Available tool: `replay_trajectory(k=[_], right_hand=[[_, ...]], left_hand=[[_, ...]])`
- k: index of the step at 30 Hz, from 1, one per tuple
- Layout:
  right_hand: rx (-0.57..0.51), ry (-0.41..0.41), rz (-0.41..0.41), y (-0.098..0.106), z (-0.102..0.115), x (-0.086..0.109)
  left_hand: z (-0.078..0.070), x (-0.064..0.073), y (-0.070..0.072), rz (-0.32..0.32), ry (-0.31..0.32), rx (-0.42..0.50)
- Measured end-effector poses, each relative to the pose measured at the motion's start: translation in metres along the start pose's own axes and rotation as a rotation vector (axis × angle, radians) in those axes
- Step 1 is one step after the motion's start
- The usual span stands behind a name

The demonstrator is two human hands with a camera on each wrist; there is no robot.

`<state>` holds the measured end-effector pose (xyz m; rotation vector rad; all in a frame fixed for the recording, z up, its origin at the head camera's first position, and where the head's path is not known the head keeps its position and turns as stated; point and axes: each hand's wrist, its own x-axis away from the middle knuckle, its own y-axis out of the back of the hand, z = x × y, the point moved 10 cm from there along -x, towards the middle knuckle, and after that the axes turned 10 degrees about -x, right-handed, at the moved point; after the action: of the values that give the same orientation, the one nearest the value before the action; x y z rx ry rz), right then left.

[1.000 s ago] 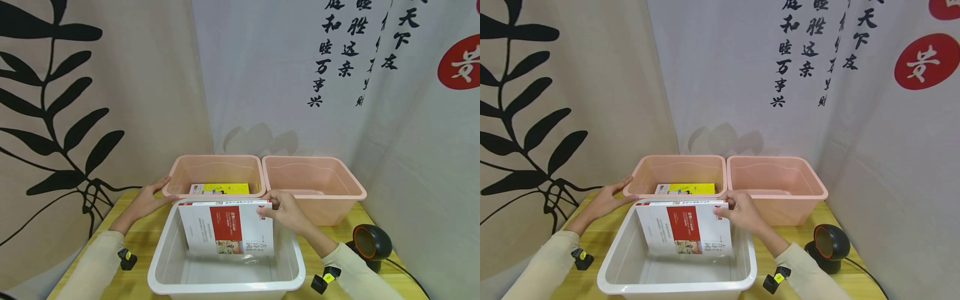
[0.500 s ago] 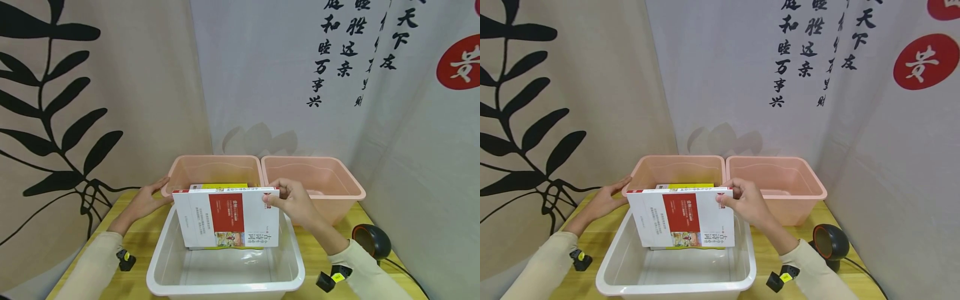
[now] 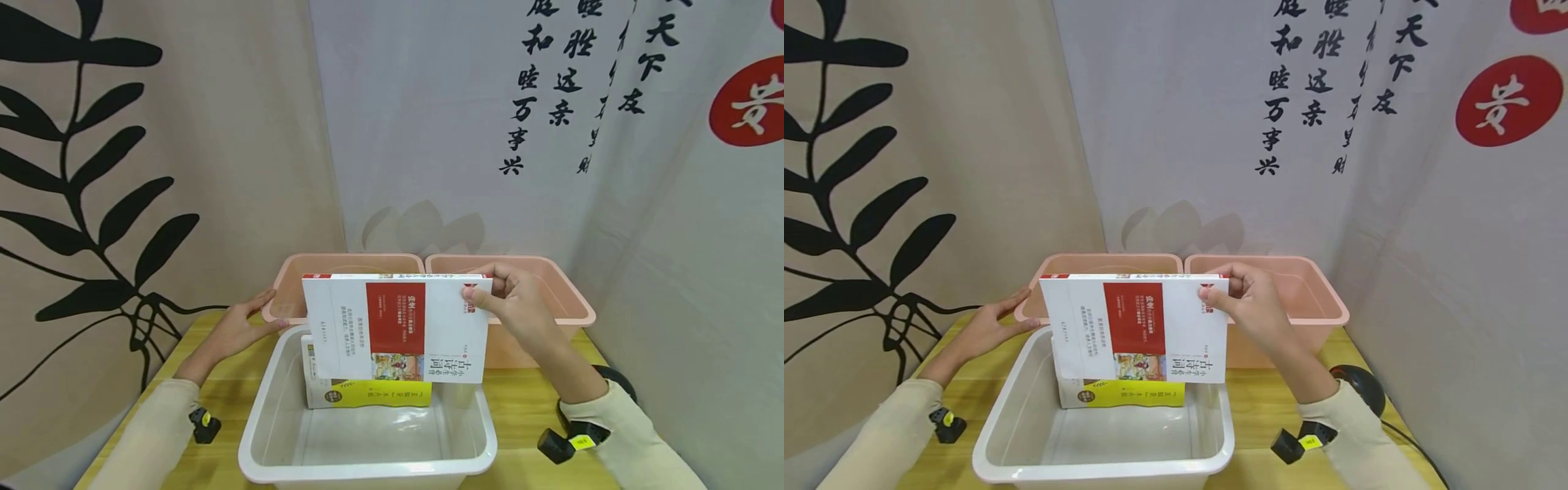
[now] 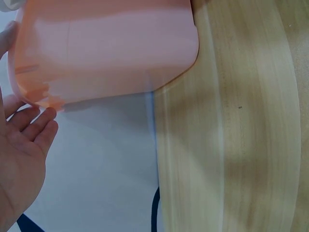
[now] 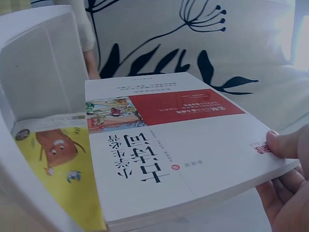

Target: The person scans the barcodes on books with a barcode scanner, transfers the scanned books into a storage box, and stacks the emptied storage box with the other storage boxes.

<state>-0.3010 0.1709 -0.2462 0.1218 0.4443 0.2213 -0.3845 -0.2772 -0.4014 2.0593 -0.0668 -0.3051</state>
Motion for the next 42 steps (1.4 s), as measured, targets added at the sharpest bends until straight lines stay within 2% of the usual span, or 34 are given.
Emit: replay_trajectory(k=[4,10,15,25,31,41,42], right_hand=[[-0.005,0.051,-0.024,0.018,0.011,0.001],[-0.107,0.054,-0.070,0.042,0.022,0.007],[-0.154,0.098,-0.097,0.061,0.029,0.013],[-0.160,0.113,-0.178,0.104,0.034,0.031],[-0.138,0.158,-0.213,0.131,0.041,0.043],[-0.015,0.112,-0.344,0.181,0.044,0.064],[0.026,0.104,-0.359,0.186,0.044,0.067]], left_hand=[[0.001,0.000,0.000,0.004,0.000,0.009],[0.001,-0.001,-0.001,0.007,-0.002,0.024],[0.001,-0.001,-0.002,0.011,0.005,0.030],[-0.001,0.000,-0.002,0.019,0.007,0.031],[0.000,0.000,-0.003,0.032,0.018,0.025],[0.001,-0.001,-0.003,0.022,0.015,0.040],[0.001,-0.001,-0.003,0.022,0.018,0.041]])
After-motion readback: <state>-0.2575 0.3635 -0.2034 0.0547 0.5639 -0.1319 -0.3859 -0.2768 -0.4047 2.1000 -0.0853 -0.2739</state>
